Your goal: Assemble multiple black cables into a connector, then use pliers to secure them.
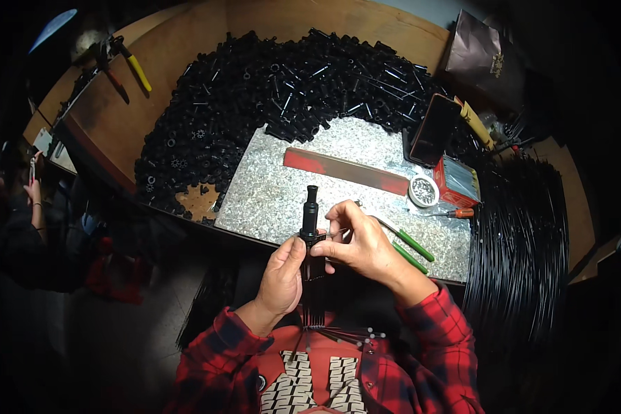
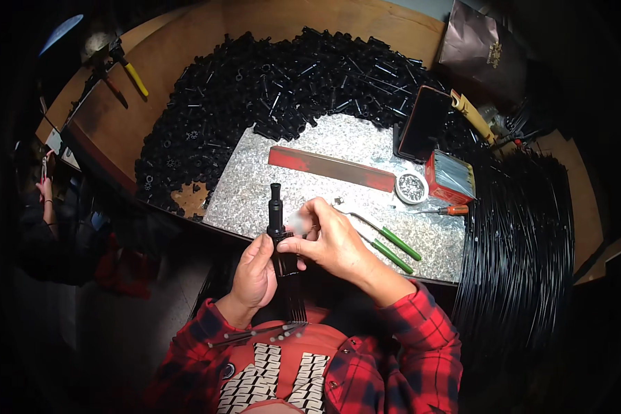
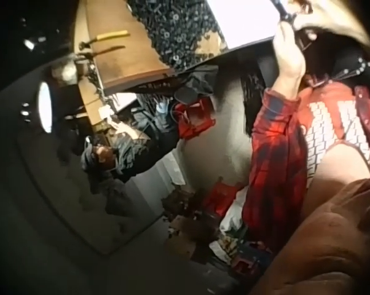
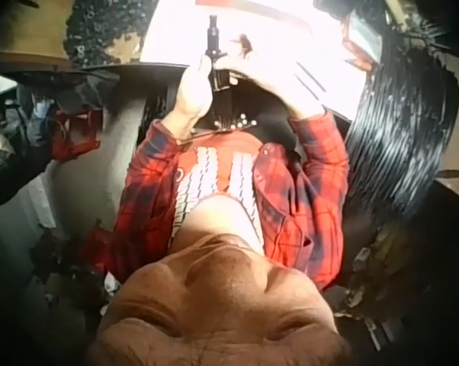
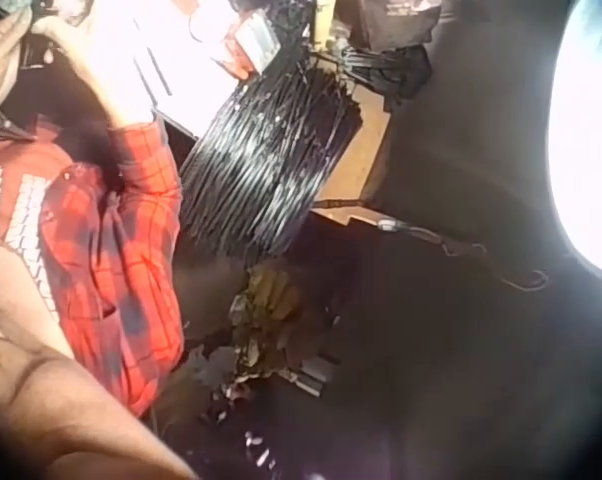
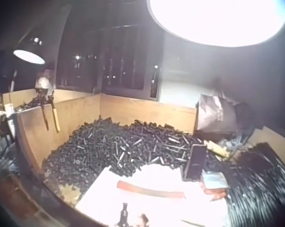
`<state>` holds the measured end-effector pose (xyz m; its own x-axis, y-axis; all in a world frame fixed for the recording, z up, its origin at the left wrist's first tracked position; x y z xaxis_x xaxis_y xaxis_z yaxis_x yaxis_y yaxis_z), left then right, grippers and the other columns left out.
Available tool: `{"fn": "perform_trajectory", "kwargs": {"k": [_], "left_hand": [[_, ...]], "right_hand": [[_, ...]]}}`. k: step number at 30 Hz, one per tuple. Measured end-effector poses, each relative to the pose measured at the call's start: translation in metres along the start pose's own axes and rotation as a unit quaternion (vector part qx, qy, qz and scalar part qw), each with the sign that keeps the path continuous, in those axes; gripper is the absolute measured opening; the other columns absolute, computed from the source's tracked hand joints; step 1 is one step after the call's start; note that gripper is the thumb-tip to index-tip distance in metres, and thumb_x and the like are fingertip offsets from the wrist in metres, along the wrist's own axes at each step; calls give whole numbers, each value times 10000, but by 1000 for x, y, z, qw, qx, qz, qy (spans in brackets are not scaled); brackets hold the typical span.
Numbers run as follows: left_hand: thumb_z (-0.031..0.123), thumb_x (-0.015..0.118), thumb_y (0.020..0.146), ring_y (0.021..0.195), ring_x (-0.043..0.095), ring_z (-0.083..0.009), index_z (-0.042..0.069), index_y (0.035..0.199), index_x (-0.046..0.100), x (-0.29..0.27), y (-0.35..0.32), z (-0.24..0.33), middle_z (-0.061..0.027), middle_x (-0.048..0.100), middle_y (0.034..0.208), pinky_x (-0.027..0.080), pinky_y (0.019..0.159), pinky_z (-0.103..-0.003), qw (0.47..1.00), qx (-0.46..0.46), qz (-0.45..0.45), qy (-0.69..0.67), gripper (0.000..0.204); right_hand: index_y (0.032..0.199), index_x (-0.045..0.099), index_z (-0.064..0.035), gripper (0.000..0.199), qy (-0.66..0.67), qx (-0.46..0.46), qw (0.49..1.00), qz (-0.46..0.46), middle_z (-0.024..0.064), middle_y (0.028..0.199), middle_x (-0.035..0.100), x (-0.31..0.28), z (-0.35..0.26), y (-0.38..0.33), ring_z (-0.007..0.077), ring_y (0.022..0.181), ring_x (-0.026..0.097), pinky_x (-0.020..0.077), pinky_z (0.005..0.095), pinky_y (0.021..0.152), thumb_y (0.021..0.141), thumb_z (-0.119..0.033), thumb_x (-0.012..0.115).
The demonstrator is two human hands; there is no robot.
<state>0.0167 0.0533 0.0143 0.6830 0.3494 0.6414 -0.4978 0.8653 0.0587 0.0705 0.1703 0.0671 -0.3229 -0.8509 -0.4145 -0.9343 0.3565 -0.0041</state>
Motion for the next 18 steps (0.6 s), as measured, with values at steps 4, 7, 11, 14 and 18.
{"fn": "perform_trajectory", "kwargs": {"k": [4, 7, 11, 14, 18], "left_hand": [[278, 342, 1016, 1085, 548, -213, -41, 1205, 491, -3, 0, 0, -133, 567, 1160, 412, 969, -344, 999, 16, 23, 45, 400], [263, 350, 1014, 1194, 471, -217, -52, 1218, 488, -3, 0, 6, -150, 513, 1249, 322, 1052, -355, 997, 44, 25, 54, 400], [259, 359, 1011, 1249, 427, -247, -53, 1254, 464, -6, 1, 7, -167, 459, 1323, 307, 1068, -375, 997, 43, 31, 48, 410], [261, 387, 1001, 1279, 401, -272, -52, 1275, 446, -5, 1, 6, -172, 441, 1346, 301, 1080, -395, 999, 26, 19, 14, 420], [229, 423, 992, 1295, 391, -262, -36, 1279, 458, -5, 2, 7, -156, 453, 1347, 301, 1086, -409, 998, 2, 16, -68, 393]], "right_hand": [[895, 471, -48, 326, 160, 17, 986, 41, -8, 715, 533, 15, 32, -13, 47, 575, 502, 414, 197, 497, 789, -170, 754], [823, 504, -35, 298, 262, 110, 959, -9, -32, 627, 528, 33, 44, -16, 32, 503, 458, 411, 200, 453, 812, -221, 737], [788, 589, -20, 227, 259, 117, 959, -4, -25, 630, 550, 37, 35, -21, 34, 488, 467, 389, 192, 427, 860, -215, 680], [799, 607, -30, 202, 269, 96, 958, -20, -18, 652, 564, 38, 31, -22, 38, 513, 493, 405, 196, 441, 876, -209, 659], [827, 604, -33, 166, 256, 74, 963, -32, -14, 668, 563, 41, 28, -20, 42, 524, 506, 418, 192, 455, 883, -183, 647]]}}
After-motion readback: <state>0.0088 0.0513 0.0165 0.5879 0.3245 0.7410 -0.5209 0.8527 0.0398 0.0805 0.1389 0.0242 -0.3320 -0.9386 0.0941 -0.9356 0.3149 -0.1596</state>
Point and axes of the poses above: each hand's wrist, its own y-axis towards the middle knuckle, its own x-axis out of the palm, z = x × y, the point moved 6 cm from there along y, towards the middle knuckle
